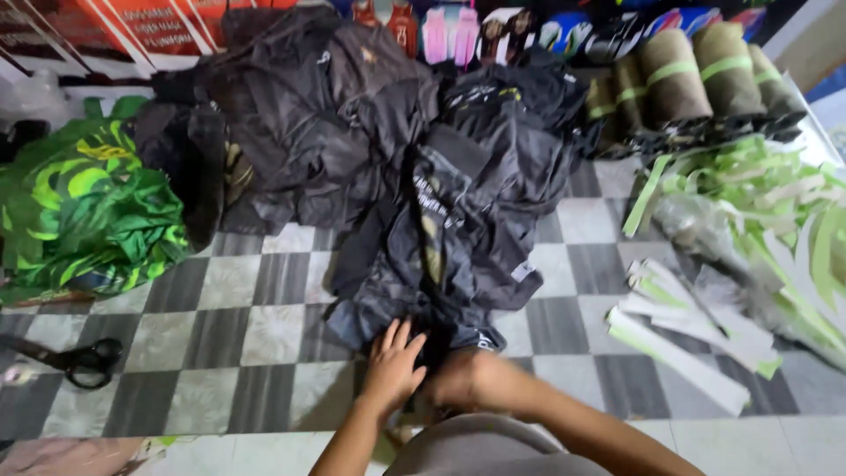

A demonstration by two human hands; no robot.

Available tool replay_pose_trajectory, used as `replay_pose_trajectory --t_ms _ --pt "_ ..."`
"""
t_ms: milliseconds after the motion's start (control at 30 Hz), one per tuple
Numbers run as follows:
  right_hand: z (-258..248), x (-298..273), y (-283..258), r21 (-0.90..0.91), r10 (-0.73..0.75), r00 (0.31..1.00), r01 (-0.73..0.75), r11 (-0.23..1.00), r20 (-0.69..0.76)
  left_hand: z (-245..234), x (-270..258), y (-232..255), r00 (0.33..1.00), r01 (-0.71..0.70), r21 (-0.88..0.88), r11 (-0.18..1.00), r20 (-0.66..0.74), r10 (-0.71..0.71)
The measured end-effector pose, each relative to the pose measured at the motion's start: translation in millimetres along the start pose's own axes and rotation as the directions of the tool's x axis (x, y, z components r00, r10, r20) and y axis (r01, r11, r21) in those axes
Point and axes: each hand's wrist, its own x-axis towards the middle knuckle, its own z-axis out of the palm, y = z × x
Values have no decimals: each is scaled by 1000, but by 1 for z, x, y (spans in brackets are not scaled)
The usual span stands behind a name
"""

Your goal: Folding shirts and applying a paper label band secured with an adhesive strip.

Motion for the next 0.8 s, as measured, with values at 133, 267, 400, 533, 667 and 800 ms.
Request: replay_pose_trajectory --t_ms 133,267,400,533,667,800 --pt "-9 -32 103 -279 140 599 -552 785 -788 6 -8 -37 959 -145 -10 989 -246 138" --pt "-8 -69 156 40 586 20 -995 88 -810 0 -22 -74 988 -95 -122 988 -137 78" --pt "21 -61 135 206 632 -15 -951 231 -775 -52 -40 -98 970 62 3 998 234 -61" --pt "58 -70 140 265 558 -48 -911 316 -828 -127 -20 -67 985 -153 56 987 94 147" --pt "63 -73 140 232 530 -40 -925 301 -847 -142 62 -29 891 -438 -53 897 -158 426" --pt "56 -69 130 221 507 -49 -933 285 -861 -95 151 -11 759 -492 181 851 -390 522"
